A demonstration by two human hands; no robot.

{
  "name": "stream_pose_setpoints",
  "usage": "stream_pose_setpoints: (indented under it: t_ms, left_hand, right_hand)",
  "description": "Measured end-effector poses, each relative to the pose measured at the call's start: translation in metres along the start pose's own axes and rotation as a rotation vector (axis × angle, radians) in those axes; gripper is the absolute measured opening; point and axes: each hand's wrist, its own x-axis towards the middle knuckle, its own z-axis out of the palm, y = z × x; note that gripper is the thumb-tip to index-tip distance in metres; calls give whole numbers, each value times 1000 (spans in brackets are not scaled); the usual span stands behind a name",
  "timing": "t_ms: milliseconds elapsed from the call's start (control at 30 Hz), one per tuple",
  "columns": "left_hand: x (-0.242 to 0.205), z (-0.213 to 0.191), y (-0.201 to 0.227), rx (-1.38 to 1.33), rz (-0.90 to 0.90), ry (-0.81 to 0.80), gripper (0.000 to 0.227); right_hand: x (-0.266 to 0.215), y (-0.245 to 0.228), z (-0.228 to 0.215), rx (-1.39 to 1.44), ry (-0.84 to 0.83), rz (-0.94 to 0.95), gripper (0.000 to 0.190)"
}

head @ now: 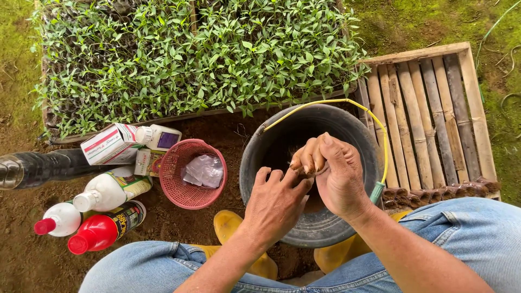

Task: Filling small bamboo tubes with soil and placing them in a tray to prepare for planting seedlings.

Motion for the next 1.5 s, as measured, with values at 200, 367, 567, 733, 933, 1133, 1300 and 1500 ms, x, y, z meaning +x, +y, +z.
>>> stream_pose_setpoints:
  t_ms: [200, 367, 567, 733, 933, 1133, 1300, 1500]
  left_hand:
    - [3, -2, 0, 2, -1, 4, 30]
    - [7, -10, -14, -176, -135, -149, 41]
    - [7, -17, -29, -133, -249, -339, 37]
    - [5, -16, -34, -76, -249, -242, 41]
    - [3, -14, -36, -97, -253, -265, 40]
    - [0, -3, -37, -58, -220, -259, 37]
    - [-1, 8, -36, 9, -167, -235, 37]
    - [-3, 7, -41, 59, -167, -228, 37]
  right_hand:
    - [0, 2, -4, -1, -41, 1, 41]
    - [19, 2, -12, -409, 132, 107, 23]
    - [37, 77, -74, -1121, 31, 521, 33]
    - [13, 123, -72, -1660, -526, 538, 46]
    - [-19, 169, -84, -1679, -830, 369, 47]
    - [-35, 173, -83, -1726, -927, 382, 44]
    - [-35, 168, -89, -1545, -754, 761, 47]
    - [1, 70, -50, -1424, -628, 733, 36]
